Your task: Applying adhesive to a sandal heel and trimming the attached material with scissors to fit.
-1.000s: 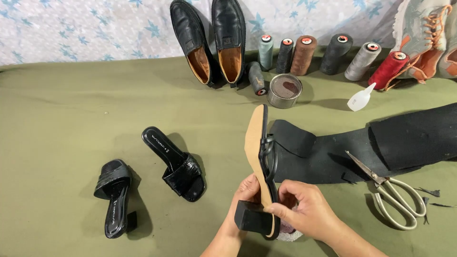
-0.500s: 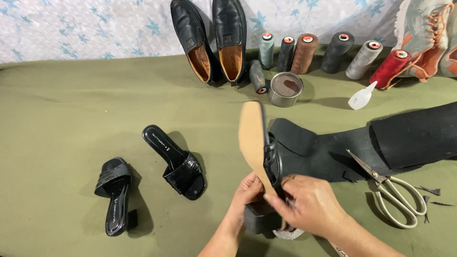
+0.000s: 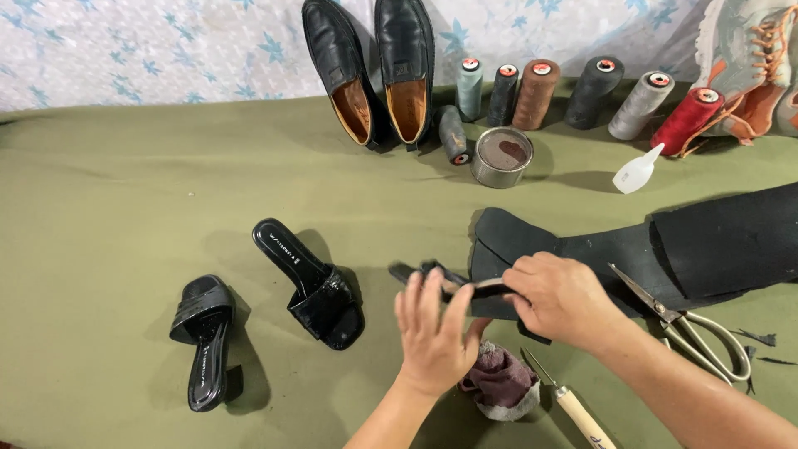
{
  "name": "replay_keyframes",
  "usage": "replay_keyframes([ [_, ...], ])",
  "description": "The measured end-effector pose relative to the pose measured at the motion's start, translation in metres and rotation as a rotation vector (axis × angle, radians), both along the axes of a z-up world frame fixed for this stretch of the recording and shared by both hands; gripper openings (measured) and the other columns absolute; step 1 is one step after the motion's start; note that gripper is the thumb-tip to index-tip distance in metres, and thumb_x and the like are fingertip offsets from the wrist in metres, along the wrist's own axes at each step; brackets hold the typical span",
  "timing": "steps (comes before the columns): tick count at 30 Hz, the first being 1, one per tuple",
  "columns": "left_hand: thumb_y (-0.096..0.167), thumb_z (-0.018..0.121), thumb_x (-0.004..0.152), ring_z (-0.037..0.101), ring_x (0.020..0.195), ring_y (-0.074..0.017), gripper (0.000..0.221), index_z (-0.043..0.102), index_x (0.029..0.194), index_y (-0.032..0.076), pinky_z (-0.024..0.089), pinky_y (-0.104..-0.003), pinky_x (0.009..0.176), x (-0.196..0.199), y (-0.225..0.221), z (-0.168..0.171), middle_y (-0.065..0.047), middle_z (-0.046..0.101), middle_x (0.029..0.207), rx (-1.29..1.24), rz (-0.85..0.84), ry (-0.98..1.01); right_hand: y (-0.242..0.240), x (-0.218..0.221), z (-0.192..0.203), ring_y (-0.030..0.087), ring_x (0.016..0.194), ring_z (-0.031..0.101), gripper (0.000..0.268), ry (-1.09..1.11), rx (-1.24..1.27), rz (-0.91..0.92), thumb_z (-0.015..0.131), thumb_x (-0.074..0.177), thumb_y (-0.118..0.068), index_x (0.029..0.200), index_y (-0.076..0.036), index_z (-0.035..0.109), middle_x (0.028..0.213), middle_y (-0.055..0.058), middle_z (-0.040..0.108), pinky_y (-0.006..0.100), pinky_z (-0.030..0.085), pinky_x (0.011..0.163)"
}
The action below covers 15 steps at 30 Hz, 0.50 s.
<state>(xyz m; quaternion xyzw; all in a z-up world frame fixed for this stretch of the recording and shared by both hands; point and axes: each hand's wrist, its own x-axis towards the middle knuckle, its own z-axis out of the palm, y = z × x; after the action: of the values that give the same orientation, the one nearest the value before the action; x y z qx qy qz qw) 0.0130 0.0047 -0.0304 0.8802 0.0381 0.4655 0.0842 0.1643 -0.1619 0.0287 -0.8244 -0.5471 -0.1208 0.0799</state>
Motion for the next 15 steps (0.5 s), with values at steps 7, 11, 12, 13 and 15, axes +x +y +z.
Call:
replay_keyframes([
  [7, 0.018, 0.07, 0.092, 0.06, 0.117, -0.0411, 0.026, 0.067, 0.116, 0.01, 0.024, -0.066, 0.113, 0.055, 0.008, -0.037, -0.015, 0.064, 0.108, -0.076, -0.269, 0.332, -0.009, 0.017, -0.055, 0.014, 0.086, 0.066, 0.019, 0.068, -0.012, -0.159, 0.068, 0.084, -0.04, 0.098, -0.027, 0.068, 0.084, -0.01, 0.064, 0.029, 0.057, 0.07],
  [11, 0.014, 0.065, 0.093, 0.066, 0.094, -0.0358, 0.006, 0.068, 0.097, 0.009, 0.027, -0.062, 0.113, 0.077, 0.005, -0.049, -0.011, 0.063, 0.085, -0.011, -0.276, 0.48, -0.022, 0.027, -0.091, 0.015, 0.094, 0.07, 0.025, 0.207, -0.021, -0.321, 0.071, 0.082, -0.038, 0.106, -0.03, 0.072, 0.092, -0.009, 0.07, 0.032, 0.06, 0.079],
  [12, 0.015, 0.064, 0.094, 0.065, 0.089, -0.0332, 0.006, 0.067, 0.092, 0.01, 0.029, -0.058, 0.112, 0.084, 0.005, -0.051, -0.009, 0.062, 0.082, 0.017, -0.267, 0.496, -0.024, 0.03, -0.1, 0.016, 0.099, 0.071, 0.028, 0.252, 0.008, -0.378, 0.071, 0.082, -0.038, 0.109, -0.031, 0.073, 0.097, -0.008, 0.073, 0.033, 0.061, 0.083],
  [13, 0.015, 0.064, 0.094, 0.065, 0.089, -0.0332, 0.006, 0.067, 0.092, 0.01, 0.029, -0.058, 0.112, 0.085, 0.006, -0.046, -0.009, 0.062, 0.082, 0.018, -0.269, 0.496, -0.023, 0.027, -0.103, 0.016, 0.099, 0.071, 0.028, 0.252, 0.009, -0.381, 0.071, 0.082, -0.038, 0.109, -0.031, 0.073, 0.097, -0.008, 0.073, 0.033, 0.061, 0.083],
  [15, 0.029, 0.064, 0.095, 0.065, 0.087, -0.027, 0.016, 0.069, 0.098, 0.014, 0.033, -0.052, 0.106, 0.087, 0.009, -0.037, -0.005, 0.063, 0.086, 0.021, -0.27, 0.636, -0.023, 0.022, -0.11, 0.019, 0.102, 0.072, 0.029, 0.375, 0.176, -0.419, 0.072, 0.085, -0.034, 0.113, -0.028, 0.075, 0.103, -0.006, 0.076, 0.033, 0.06, 0.086],
])
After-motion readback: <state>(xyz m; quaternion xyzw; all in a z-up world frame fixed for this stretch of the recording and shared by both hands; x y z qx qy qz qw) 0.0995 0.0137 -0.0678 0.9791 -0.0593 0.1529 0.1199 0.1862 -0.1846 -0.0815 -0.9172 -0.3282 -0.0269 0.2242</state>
